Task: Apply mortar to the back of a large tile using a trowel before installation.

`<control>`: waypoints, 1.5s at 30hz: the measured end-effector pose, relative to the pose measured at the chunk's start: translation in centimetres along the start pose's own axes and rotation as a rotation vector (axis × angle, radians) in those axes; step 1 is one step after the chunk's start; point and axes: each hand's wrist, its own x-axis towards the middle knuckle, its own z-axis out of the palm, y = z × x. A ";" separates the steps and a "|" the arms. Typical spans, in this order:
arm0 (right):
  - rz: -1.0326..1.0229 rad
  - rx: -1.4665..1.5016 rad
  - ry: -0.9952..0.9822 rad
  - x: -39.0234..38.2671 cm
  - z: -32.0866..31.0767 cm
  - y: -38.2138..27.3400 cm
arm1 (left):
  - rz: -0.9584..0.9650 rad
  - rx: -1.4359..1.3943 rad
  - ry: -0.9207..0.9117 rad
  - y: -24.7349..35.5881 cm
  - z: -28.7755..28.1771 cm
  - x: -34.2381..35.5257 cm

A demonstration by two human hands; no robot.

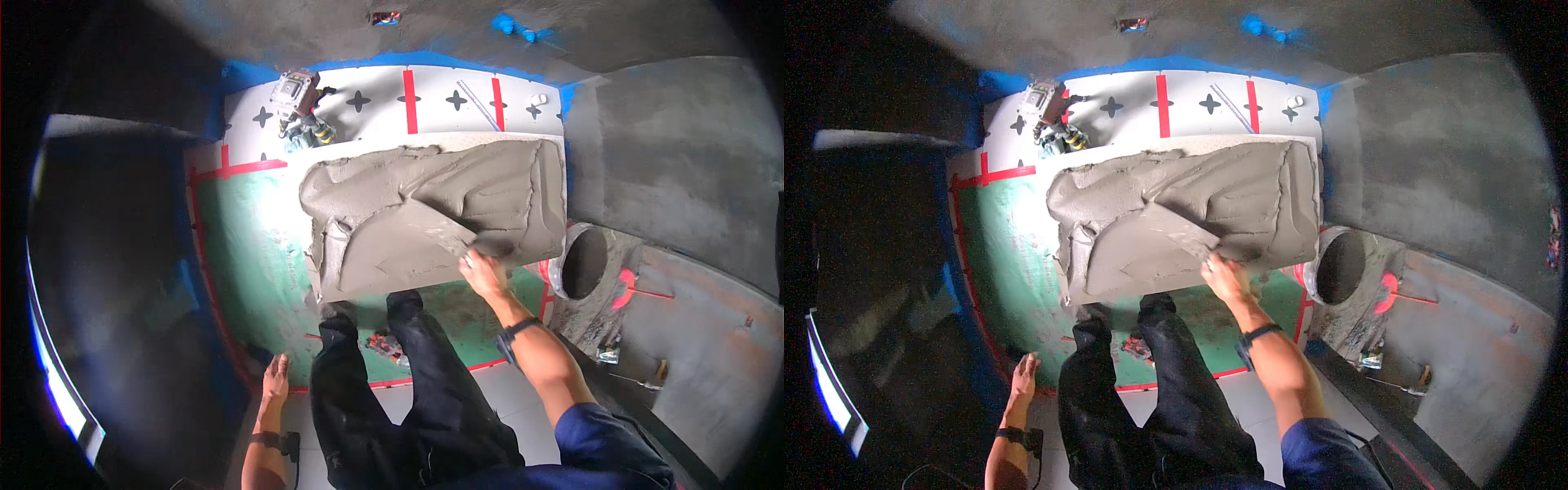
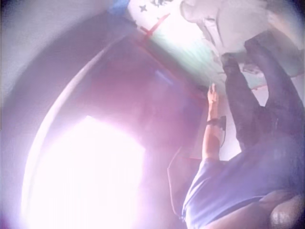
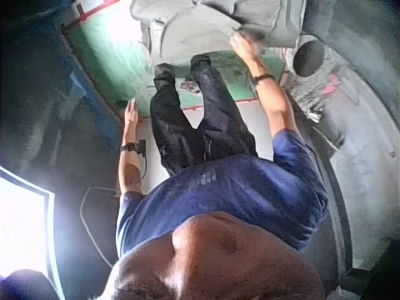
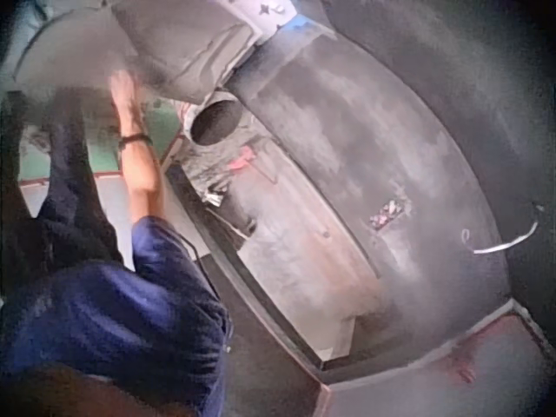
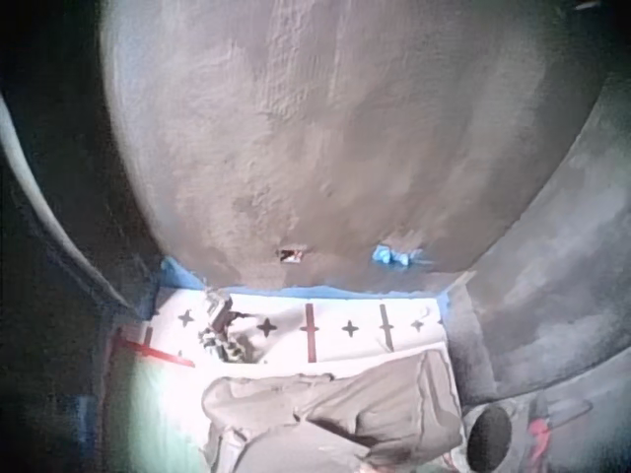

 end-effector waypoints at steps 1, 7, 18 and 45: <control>0.089 0.066 0.055 -1.5 0.5 1.5 | -0.061 -0.028 0.025 -0.4 -0.7 0.7; 0.962 1.457 0.023 -3.8 2.6 1.9 | -0.134 -0.055 -0.060 -0.2 0.1 6.1; 0.487 1.510 -0.421 0.7 10.2 -20.2 | 0.048 0.053 -0.270 5.9 0.2 9.6; 0.576 0.926 -0.403 0.8 3.8 -18.4 | -0.067 -0.135 -0.178 1.3 -4.1 9.7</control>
